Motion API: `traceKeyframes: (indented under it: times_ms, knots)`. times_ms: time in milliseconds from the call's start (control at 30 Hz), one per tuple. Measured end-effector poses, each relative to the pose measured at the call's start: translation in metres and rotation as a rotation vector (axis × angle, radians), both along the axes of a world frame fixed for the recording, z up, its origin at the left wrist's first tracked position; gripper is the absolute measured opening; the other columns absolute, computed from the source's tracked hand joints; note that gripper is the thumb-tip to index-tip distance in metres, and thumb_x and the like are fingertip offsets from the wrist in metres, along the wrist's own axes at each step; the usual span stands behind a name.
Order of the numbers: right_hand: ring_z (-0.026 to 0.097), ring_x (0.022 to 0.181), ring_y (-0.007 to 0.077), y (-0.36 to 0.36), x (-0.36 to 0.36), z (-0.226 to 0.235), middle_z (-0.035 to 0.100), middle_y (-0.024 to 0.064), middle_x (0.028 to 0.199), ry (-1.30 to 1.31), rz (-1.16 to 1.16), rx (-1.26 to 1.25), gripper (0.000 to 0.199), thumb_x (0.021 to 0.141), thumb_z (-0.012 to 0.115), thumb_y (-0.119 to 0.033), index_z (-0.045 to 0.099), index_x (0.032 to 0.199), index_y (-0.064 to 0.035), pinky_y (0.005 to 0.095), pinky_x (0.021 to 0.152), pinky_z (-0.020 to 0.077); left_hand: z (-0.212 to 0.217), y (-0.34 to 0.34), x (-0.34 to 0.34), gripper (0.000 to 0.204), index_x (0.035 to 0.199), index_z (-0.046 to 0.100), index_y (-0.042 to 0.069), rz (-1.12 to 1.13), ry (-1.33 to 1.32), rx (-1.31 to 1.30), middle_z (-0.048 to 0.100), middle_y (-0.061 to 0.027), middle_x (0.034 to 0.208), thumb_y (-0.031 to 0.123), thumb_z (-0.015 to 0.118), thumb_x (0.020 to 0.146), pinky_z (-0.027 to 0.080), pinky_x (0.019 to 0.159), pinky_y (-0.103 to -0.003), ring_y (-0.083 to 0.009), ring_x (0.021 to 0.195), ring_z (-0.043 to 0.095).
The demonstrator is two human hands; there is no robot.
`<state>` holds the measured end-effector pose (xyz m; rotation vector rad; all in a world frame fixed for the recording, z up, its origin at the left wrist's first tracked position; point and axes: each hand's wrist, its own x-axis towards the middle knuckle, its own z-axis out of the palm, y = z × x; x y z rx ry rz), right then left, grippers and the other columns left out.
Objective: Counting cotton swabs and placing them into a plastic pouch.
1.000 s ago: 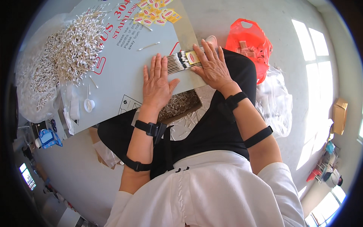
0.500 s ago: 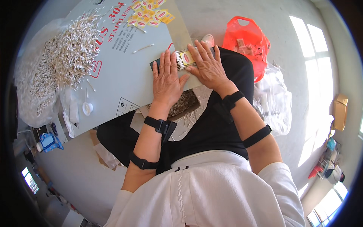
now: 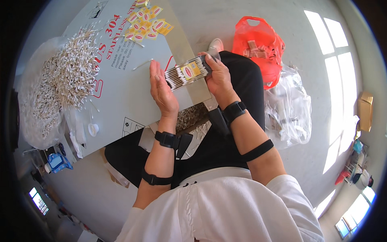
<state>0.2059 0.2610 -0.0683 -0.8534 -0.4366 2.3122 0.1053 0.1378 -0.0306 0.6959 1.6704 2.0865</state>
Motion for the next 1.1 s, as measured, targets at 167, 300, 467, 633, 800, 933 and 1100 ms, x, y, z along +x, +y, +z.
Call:
traceKeyframes:
  times_ms: [167,300,467,633,800,933,1100]
  knots:
    - [0.066,0.091,0.0223,-0.007,-0.011,0.006,0.067,0.0118,0.101,-0.185,-0.092,0.012,0.024,0.090,0.069,-0.010,0.061,0.107,0.0038,0.0369,0.087,0.0543,0.000,0.004,0.003,0.057,0.148,0.022,-0.007,0.026,0.051,-0.057,0.027,-0.0240,0.153,0.031,0.030,0.106,0.022,0.118,-0.040,-0.0300,0.143,0.028]
    - [0.066,0.081,0.0181,-0.012,-0.013,0.013,0.069,0.0086,0.093,-0.196,-0.101,0.033,0.020,0.089,0.070,-0.013,0.066,0.100,0.0037,0.0325,0.078,0.0546,0.000,0.008,0.005,0.065,0.148,0.022,-0.008,0.036,0.025,-0.074,0.025,-0.0247,0.153,0.041,0.030,0.105,0.017,0.119,-0.043,-0.0309,0.145,0.023]
    - [0.066,0.080,0.0161,-0.013,-0.011,0.011,0.070,0.0080,0.092,-0.208,-0.098,0.084,0.022,0.089,0.071,-0.014,0.067,0.100,0.0040,0.0307,0.076,0.0543,0.000,0.016,0.012,0.066,0.148,0.021,-0.007,0.031,-0.068,-0.022,0.023,-0.0248,0.154,0.042,0.031,0.105,0.016,0.120,-0.043,-0.0309,0.145,0.022]
    - [0.067,0.088,0.0217,-0.013,-0.011,0.007,0.068,0.0113,0.100,-0.192,-0.082,0.093,0.026,0.091,0.068,-0.016,0.062,0.108,0.0040,0.0372,0.083,0.0557,-0.002,0.034,0.025,0.067,0.147,0.022,-0.009,-0.007,-0.082,0.020,0.026,-0.0234,0.153,0.042,0.033,0.104,0.015,0.120,-0.042,-0.0296,0.145,0.023]
    - [0.067,0.089,0.0223,-0.013,-0.011,0.004,0.067,0.0110,0.101,-0.196,-0.078,0.100,0.027,0.092,0.068,-0.017,0.061,0.108,0.0040,0.0380,0.083,0.0557,-0.002,0.031,0.022,0.062,0.147,0.023,-0.009,0.008,-0.138,0.105,0.027,-0.0202,0.154,0.035,0.037,0.104,0.016,0.119,-0.043,-0.0295,0.145,0.023]
    - [0.066,0.089,0.0223,-0.013,-0.011,0.007,0.067,0.0109,0.101,-0.222,-0.091,0.094,0.026,0.092,0.067,-0.017,0.061,0.107,0.0038,0.0384,0.083,0.0555,0.001,0.006,0.007,0.039,0.126,0.051,0.000,0.031,0.310,-0.094,0.048,-0.0161,0.134,0.012,0.058,0.090,0.031,0.109,-0.043,-0.0290,0.127,0.042]
    - [0.065,0.076,0.0151,-0.015,-0.015,0.015,0.068,0.0064,0.088,-0.243,-0.138,0.071,0.017,0.090,0.070,-0.016,0.064,0.093,-0.0001,0.0309,0.070,0.0543,0.011,-0.017,0.000,0.025,0.089,0.065,0.011,-0.166,0.856,-0.472,0.056,-0.0039,0.098,0.003,0.073,0.066,0.039,0.089,-0.040,-0.0280,0.103,0.050]
